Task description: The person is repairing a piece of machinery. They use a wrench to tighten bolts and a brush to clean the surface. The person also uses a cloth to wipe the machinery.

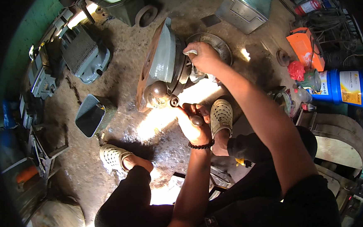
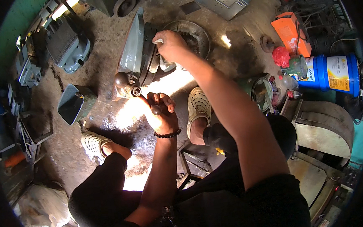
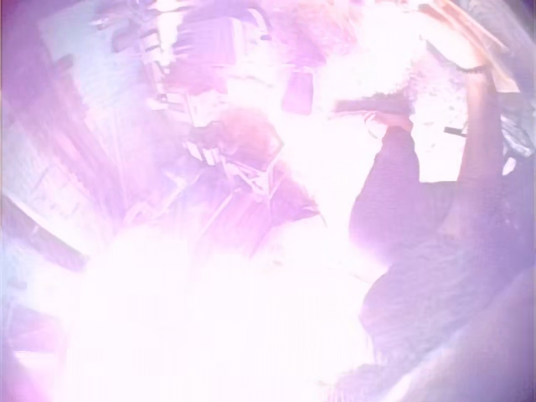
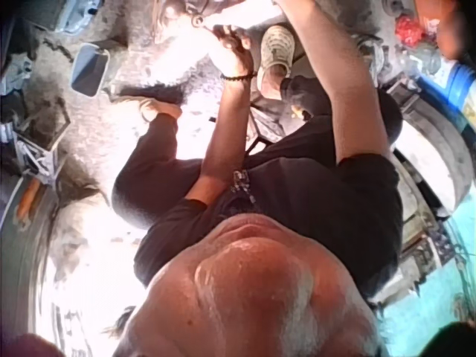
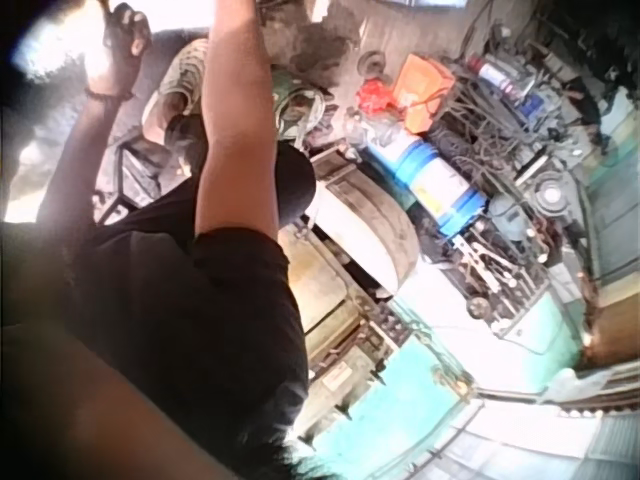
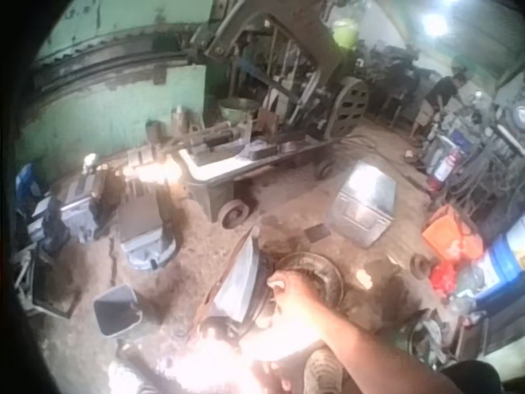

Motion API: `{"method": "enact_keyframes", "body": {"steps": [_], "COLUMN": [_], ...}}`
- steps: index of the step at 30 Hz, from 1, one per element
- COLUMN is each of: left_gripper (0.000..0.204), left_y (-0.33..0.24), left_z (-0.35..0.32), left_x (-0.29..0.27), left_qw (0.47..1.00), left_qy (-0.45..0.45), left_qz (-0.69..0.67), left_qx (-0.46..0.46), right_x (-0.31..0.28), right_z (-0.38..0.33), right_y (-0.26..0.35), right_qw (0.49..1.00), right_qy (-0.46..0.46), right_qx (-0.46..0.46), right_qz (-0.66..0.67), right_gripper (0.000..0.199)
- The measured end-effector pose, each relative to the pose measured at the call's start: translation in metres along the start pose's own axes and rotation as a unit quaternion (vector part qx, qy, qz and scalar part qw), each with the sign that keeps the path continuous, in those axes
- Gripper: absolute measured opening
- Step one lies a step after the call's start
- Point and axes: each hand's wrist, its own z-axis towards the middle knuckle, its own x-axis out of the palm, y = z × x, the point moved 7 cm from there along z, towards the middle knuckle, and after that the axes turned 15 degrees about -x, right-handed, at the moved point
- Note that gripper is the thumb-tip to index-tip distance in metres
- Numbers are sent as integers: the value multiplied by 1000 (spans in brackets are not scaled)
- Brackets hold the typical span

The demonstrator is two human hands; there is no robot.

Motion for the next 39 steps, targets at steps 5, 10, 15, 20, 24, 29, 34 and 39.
{"method": "enact_keyframes", "body": {"steps": [5, 10, 15, 20, 24, 29, 34, 39], "left_gripper": [51, 48, 58, 69, 74, 66, 63, 67], "left_y": [2, -3, -9, -16, -15, -22, -26, -24], "left_z": [-1, -1, -10, -17, -20, -30, -31, -33], "left_x": [-4, -6, -22, -20, -12, -9, -5, -6], "left_qw": [998, 999, 990, 979, 978, 953, 943, 939], "left_qy": [-55, 4, -129, -117, -86, -177, -157, -170], "left_qz": [-40, -17, 30, 117, 108, 159, 236, 225], "left_qx": [-10, -37, -53, -123, -156, -188, -175, -195], "right_x": [-37, -69, -54, -29, -24, -13, -3, 6], "right_z": [9, 36, 62, 68, 81, 96, 103, 113], "right_y": [-22, -28, -55, -97, -121, -116, -107, -103], "right_qw": [996, 980, 985, 984, 985, 980, 979, 980], "right_qy": [39, 40, 62, 29, 25, 48, 73, 118], "right_qx": [45, -166, -162, -89, -86, -114, -108, -73], "right_qz": [69, -100, 6, 149, 149, 153, 157, 141], "right_gripper": [22, 22, 20, 22, 21, 20, 29, 27]}}
